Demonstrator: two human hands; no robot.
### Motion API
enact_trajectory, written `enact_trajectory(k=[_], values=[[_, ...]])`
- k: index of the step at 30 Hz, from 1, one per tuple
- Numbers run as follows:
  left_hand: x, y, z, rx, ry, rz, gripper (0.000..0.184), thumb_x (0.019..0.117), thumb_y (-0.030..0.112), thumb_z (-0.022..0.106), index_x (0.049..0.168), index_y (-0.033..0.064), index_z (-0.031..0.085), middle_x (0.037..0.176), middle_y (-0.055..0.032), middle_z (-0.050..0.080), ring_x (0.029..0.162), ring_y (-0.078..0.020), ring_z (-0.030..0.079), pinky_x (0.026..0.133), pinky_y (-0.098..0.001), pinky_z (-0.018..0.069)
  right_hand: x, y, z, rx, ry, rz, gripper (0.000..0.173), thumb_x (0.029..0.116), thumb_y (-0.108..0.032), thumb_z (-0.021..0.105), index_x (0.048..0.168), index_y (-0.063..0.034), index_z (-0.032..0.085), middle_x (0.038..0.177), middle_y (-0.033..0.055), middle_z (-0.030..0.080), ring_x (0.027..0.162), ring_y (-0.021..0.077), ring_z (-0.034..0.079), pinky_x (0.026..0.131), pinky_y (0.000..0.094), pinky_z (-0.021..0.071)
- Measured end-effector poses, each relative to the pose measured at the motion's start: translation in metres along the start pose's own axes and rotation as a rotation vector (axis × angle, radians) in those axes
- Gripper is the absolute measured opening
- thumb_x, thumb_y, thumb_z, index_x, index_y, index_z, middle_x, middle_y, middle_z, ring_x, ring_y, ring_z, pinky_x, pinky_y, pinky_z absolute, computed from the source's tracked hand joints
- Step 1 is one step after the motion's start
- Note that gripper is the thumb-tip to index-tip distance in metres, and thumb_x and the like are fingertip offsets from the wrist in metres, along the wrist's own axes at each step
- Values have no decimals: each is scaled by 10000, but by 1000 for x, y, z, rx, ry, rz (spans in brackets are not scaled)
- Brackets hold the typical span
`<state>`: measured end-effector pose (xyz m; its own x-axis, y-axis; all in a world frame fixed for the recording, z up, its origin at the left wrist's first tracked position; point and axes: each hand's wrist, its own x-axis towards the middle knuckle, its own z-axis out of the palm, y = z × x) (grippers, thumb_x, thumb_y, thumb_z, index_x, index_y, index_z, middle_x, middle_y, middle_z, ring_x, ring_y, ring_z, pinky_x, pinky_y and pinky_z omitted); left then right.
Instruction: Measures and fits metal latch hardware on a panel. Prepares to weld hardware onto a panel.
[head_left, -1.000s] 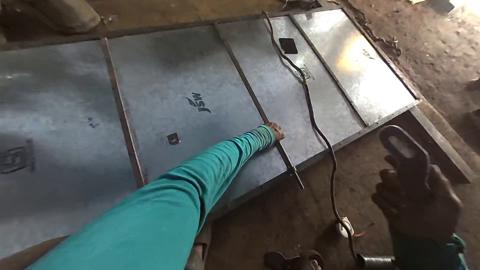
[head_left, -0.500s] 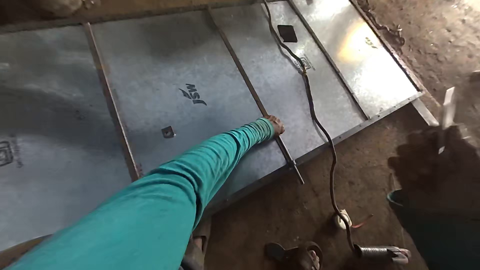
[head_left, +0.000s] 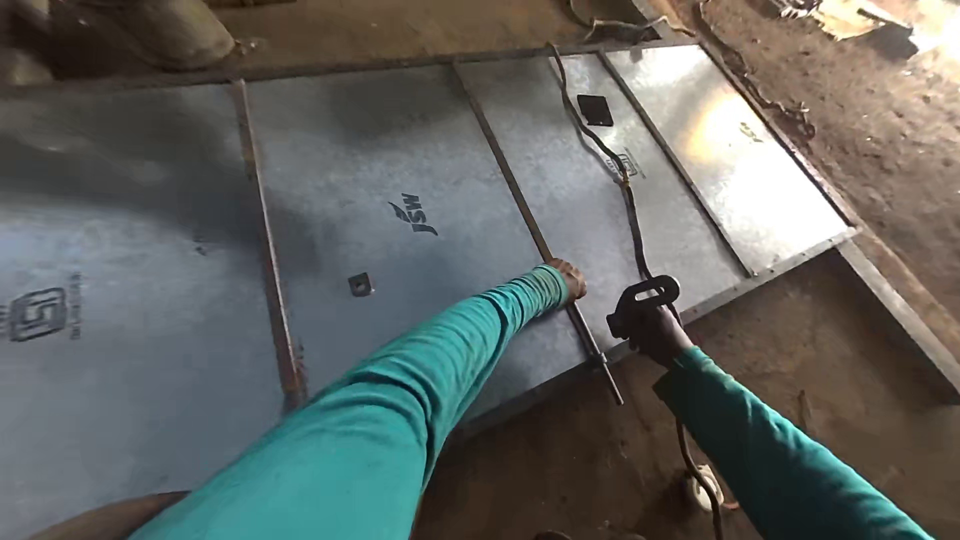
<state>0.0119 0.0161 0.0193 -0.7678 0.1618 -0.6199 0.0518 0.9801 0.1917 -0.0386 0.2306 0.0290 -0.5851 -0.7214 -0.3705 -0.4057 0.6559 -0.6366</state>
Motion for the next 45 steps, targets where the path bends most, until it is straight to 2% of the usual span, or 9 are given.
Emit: enact_trajectory(k=[3,5,15,19,22,25,31,37,45], values=[[4,2,3,13,-23,5,264,1064,150,511,1232,58,694,1313,-198,653,1258,-407,603,1023,-626,471,-4,8,9,-73,-59,60,217,996,-246,659,1006,-41,732,880,136,721,778,290,698,775,552,563],[4,1,-3,31,-36,1,268,1067,161,511,1239,59,690,1320,-197,650,1261,-407,601,1016,-628,472,0,9,12,-75,-75,66,219,995,-239,659,1002,-33,735,893,147,721,817,300,700,802,558,555],[0,-3,0,3,-2,19,283,1075,153,484,1236,73,702,1331,-195,648,1282,-405,587,1056,-617,446,7,13,44,-139,-160,29,263,1017,-263,633,1004,-21,733,884,161,720,841,318,704,828,568,545],[0,-2,-1,0,-12,25,271,1068,136,494,1228,74,703,1321,-194,652,1273,-404,594,1043,-620,459,5,5,46,-236,-123,13,280,1008,-320,624,1002,-67,743,922,159,734,931,352,708,857,616,528],[-2,-2,-1,-13,-18,14,269,1068,148,500,1230,60,696,1317,-198,652,1271,-404,596,1036,-622,464,4,7,41,-207,-49,4,287,1006,-335,638,976,-70,746,884,142,735,890,334,713,839,605,539],[0,-3,-1,-2,-3,15,261,1066,154,506,1214,55,697,1292,-206,657,1250,-409,605,1011,-621,475,6,16,44,-229,-84,59,311,1009,-364,635,977,-79,755,897,141,739,906,329,715,859,600,541],[1,-4,2,6,20,30,263,1067,147,503,1212,73,710,1302,-198,659,1262,-411,598,1027,-627,465,12,15,43,-303,-137,10,306,991,-361,650,971,-72,746,912,158,737,919,363,712,843,639,531],[0,-2,1,6,13,0,266,1069,158,498,1207,71,708,1299,-198,660,1258,-404,601,1025,-620,470,21,12,44,-262,-201,93,224,936,-331,714,980,-117,765,947,128,745,937,329,708,848,624,532],[3,-2,0,-38,12,-25,296,1080,203,484,1215,52,700,1297,-200,663,1259,-399,606,1030,-621,468,14,12,52,-235,-120,73,213,965,-292,677,995,-100,766,977,138,747,979,328,707,900,598,533]])
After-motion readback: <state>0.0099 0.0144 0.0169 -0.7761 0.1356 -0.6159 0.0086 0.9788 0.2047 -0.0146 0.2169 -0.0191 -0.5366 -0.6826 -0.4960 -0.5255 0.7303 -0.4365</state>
